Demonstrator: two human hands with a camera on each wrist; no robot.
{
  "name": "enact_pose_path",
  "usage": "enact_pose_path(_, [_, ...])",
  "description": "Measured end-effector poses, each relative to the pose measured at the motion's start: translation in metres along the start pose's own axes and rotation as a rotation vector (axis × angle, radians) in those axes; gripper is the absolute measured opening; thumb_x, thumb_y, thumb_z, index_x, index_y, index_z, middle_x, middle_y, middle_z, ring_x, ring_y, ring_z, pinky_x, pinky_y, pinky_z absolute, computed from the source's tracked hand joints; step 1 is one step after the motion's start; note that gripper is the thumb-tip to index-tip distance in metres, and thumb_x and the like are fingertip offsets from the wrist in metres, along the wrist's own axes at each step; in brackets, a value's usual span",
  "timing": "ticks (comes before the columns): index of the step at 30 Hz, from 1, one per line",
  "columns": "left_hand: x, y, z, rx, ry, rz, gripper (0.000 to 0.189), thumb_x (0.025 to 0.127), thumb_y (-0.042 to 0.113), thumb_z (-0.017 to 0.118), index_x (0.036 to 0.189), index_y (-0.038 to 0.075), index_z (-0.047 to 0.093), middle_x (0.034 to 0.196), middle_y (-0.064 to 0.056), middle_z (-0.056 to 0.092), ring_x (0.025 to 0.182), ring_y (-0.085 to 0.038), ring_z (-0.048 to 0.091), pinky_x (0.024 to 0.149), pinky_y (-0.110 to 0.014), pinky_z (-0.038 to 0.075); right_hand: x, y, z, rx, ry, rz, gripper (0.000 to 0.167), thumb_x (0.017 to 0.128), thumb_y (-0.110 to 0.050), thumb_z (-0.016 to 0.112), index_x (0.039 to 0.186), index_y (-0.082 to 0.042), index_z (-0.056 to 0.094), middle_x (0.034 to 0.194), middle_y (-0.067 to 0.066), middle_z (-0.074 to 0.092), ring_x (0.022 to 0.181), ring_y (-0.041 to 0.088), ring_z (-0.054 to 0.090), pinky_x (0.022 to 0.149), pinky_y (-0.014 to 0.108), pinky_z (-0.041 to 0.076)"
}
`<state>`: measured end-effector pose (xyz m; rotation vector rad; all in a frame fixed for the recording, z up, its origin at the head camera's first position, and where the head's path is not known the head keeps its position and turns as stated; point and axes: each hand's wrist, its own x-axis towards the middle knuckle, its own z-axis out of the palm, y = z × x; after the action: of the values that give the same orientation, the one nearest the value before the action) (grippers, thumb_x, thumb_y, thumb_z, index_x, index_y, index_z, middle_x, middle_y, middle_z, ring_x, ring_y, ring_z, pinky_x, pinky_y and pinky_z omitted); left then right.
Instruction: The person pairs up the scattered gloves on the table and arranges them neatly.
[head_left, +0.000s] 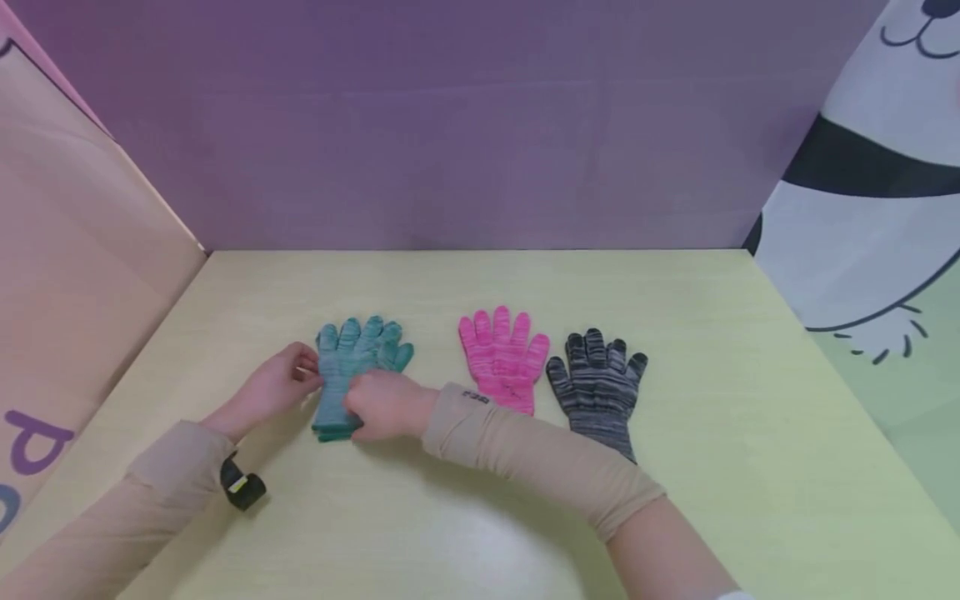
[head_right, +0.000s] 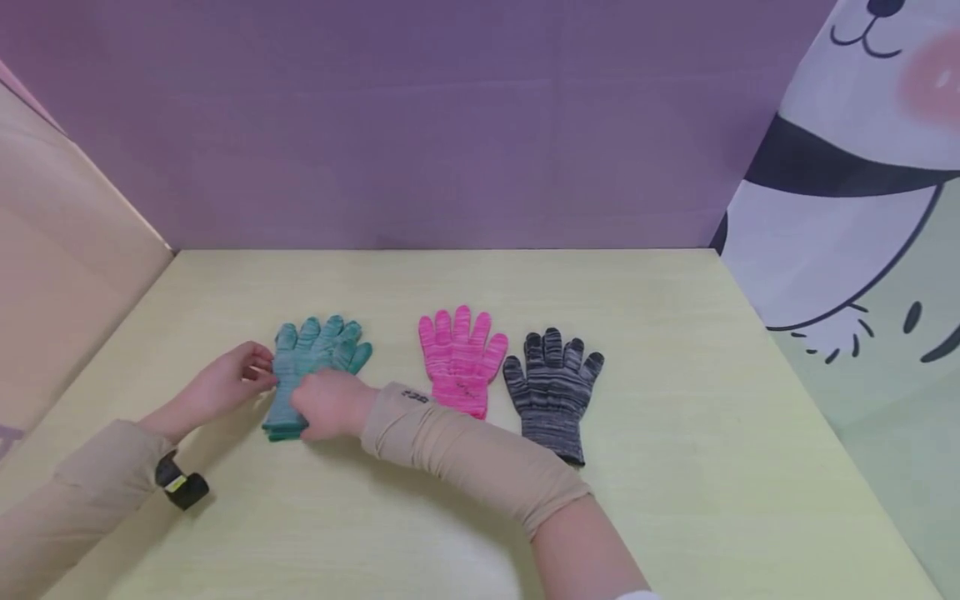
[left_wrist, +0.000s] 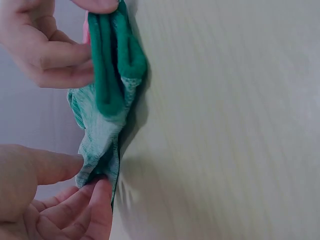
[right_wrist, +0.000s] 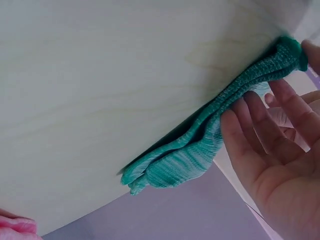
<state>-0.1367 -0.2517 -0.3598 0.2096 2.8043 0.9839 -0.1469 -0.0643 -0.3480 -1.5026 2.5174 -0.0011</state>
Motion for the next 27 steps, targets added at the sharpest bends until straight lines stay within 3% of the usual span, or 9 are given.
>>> enact_pose_path(3, [0.001, -0.001, 0.0, -0.019, -0.005, 0.01, 0.024, 0.088, 0.002, 0.057, 0.106, -0.01, 0.048, 0.106, -0.031, 0.058, 0.098, -0.044, 0.06, 0.08, -0.046, 0.054, 0.001, -0.002, -0.002, 0.014, 0.008, -0.004, 0.013, 0.084, -0.024, 0.068, 0.077, -0.015, 0.063, 0.074, -0.006, 0.053, 0.072, 0.008, 0.05, 0.066, 0.021, 0.043])
enact_pose_path(11, [0.001, -0.001, -0.004, 0.088, -0.028, 0.009, 0.027, 0.088, 0.007, 0.06, 0.107, -0.009, 0.051, 0.111, -0.033, 0.06, 0.1, -0.046, 0.06, 0.08, -0.049, 0.054, 0.001, -0.001, -0.005, 0.157, -0.008, 0.013, 0.033, 0.084, -0.012, 0.066, 0.061, -0.017, 0.042, 0.063, -0.005, 0.043, 0.062, 0.008, 0.042, 0.055, 0.017, 0.032])
enact_pose_path(15, [0.001, 0.0, -0.005, 0.151, -0.037, 0.011, 0.029, 0.088, 0.009, 0.062, 0.108, -0.009, 0.053, 0.111, -0.032, 0.061, 0.1, -0.045, 0.06, 0.08, -0.049, 0.053, 0.0, -0.001, -0.004, 0.101, -0.032, -0.004, 0.024, 0.082, -0.01, 0.068, 0.065, -0.015, 0.052, 0.068, -0.005, 0.049, 0.065, 0.008, 0.045, 0.059, 0.016, 0.037])
enact_pose_path(19, [0.001, 0.003, -0.006, 0.186, -0.044, 0.018, 0.031, 0.088, 0.01, 0.062, 0.11, -0.01, 0.054, 0.111, -0.032, 0.061, 0.1, -0.046, 0.06, 0.083, -0.052, 0.051, -0.001, -0.003, -0.002, 0.012, -0.049, -0.047, 0.004, 0.084, -0.012, 0.068, 0.08, -0.011, 0.067, 0.083, -0.003, 0.06, 0.077, 0.009, 0.053, 0.071, 0.017, 0.046])
enact_pose_path(23, [0.0, 0.005, -0.008, 0.165, -0.059, 0.013, 0.033, 0.09, 0.013, 0.06, 0.111, -0.011, 0.053, 0.111, -0.033, 0.061, 0.101, -0.046, 0.06, 0.083, -0.052, 0.051, -0.003, -0.003, -0.001, -0.021, -0.049, -0.077, 0.01, 0.089, -0.015, 0.063, 0.09, -0.01, 0.071, 0.096, 0.0, 0.064, 0.086, 0.011, 0.058, 0.08, 0.019, 0.048])
enact_pose_path(27, [0.004, 0.004, -0.014, 0.157, -0.07, -0.033, 0.038, 0.094, 0.018, 0.054, 0.116, -0.013, 0.049, 0.111, -0.034, 0.059, 0.101, -0.045, 0.059, 0.081, -0.051, 0.052, -0.004, 0.001, 0.0, 0.043, -0.036, -0.078, 0.014, 0.092, -0.015, 0.059, 0.09, -0.009, 0.072, 0.095, 0.0, 0.065, 0.084, 0.01, 0.058, 0.078, 0.017, 0.048])
